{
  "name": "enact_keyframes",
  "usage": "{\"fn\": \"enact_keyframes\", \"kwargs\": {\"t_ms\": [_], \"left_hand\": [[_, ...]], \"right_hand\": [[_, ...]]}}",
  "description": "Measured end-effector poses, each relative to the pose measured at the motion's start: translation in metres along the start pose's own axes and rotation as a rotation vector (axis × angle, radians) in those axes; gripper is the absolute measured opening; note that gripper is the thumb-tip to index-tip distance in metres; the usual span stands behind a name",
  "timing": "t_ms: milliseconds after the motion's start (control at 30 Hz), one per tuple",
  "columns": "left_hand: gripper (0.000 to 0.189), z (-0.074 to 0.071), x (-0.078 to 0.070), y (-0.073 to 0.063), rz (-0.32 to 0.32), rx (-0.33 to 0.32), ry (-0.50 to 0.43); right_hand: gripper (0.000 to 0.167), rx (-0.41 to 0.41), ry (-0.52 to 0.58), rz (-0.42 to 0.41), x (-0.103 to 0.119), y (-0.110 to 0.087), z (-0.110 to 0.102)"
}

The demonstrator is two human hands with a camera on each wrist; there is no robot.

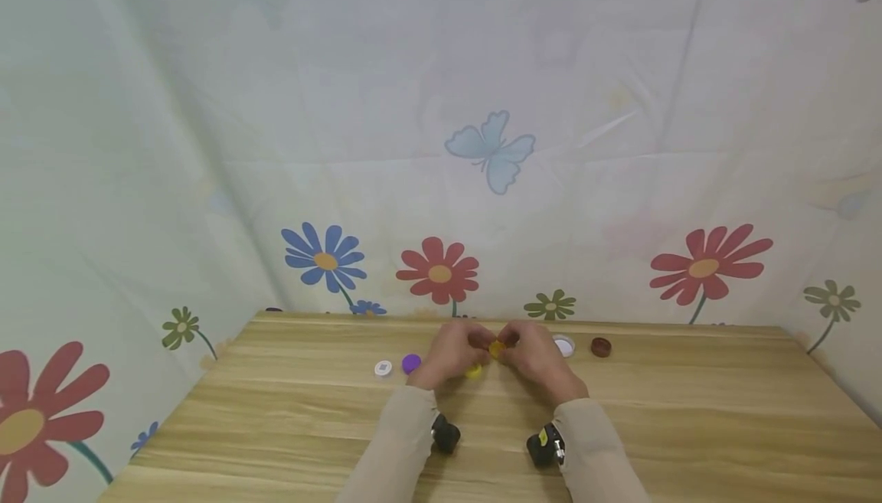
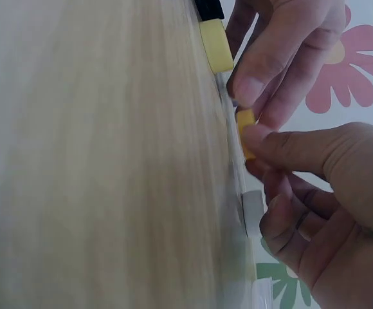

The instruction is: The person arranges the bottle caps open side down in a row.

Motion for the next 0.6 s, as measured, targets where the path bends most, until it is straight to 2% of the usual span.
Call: {"fn": "enact_keyframes", "kwargs": {"t_ms": [167, 433, 600], "left_hand": [[0.022, -0.004, 0.003, -0.001, 0.015, -0.025, -0.032], [0.015, -0.011, 0.004, -0.004, 0.080, -0.082, -0.034], [0.011, -0.015, 0.005, -0.007, 0.089, -0.098, -0.047]], "right_hand": [[0.011, -0.001, 0.018, 0.032, 0.001, 0.000, -0.004], [0.009, -0.003, 0.060, 0.072, 0.005, 0.000, -0.008], [0.010, -0.009, 0.106, 0.102, 0.009, -0.003, -0.008]]}}
Point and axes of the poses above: each hand's wrist, its own y-axis towards the middle knuckle, its own z-axis out of the palm, x = y × z, the point moved 3 cm from there along y, towards the middle knuckle, and after that the axes turned 4 degrees about y, right-handed, at the moved point
